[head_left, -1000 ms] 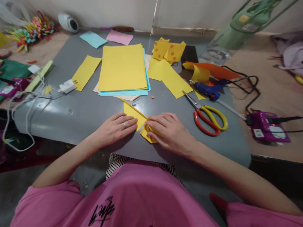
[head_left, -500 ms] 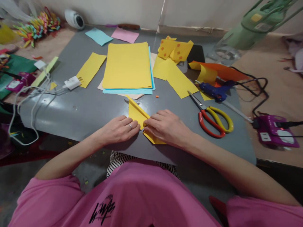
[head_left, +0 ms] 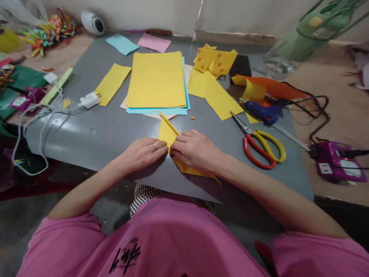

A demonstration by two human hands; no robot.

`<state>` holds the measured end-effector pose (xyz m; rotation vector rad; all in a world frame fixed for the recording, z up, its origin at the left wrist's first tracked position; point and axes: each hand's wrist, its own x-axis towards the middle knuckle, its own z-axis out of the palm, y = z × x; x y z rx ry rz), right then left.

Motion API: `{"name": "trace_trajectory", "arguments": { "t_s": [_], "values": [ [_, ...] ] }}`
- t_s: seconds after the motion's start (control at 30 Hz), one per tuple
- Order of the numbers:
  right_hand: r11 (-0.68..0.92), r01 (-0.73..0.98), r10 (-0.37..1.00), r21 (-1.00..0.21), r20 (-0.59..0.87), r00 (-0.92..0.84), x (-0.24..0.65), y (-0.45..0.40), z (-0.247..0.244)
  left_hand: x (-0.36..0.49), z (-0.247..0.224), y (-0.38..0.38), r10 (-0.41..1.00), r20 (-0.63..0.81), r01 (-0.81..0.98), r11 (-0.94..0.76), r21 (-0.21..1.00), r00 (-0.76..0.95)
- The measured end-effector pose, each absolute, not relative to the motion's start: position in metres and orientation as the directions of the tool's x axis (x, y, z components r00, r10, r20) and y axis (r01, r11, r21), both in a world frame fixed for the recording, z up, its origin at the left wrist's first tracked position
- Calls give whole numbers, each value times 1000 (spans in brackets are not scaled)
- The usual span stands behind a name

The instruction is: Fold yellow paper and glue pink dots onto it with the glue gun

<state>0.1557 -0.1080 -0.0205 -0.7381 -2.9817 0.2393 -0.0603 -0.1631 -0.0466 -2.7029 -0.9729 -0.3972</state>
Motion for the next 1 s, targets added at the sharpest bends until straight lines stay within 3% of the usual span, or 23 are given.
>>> {"name": "trace_trajectory", "arguments": {
  "t_s": [0.13, 0.27, 0.43, 0.63, 0.73, 0.83, 1.0],
  "values": [
    [857, 456, 470, -239, 2, -883, 154, -104, -22, -62, -47, -170, 587, 416, 692, -703, -164, 695],
    [804, 480, 505, -350, -25, -863, 155, -98, -21, -58, -42, -169, 580, 309, 654, -709, -265, 754],
    [713, 539, 574, -448, -69, -816, 160, -96, -16, -54, -40, -161, 583, 207, 619, -750, -234, 785],
    [705, 499, 557, -505, -42, -829, 167, -97, -16, -49, -44, -158, 548, 336, 638, -713, -290, 766],
    [752, 468, 541, -464, 30, -840, 166, -98, -20, -46, -46, -158, 574, 409, 693, -674, -256, 709],
    [828, 445, 505, -342, 110, -856, 164, -99, -25, -46, -48, -160, 605, 431, 725, -657, -204, 669],
    [879, 425, 456, -215, 118, -882, 162, -103, -27, -56, -58, -167, 648, 435, 715, -699, 13, 625]
  ]
}}
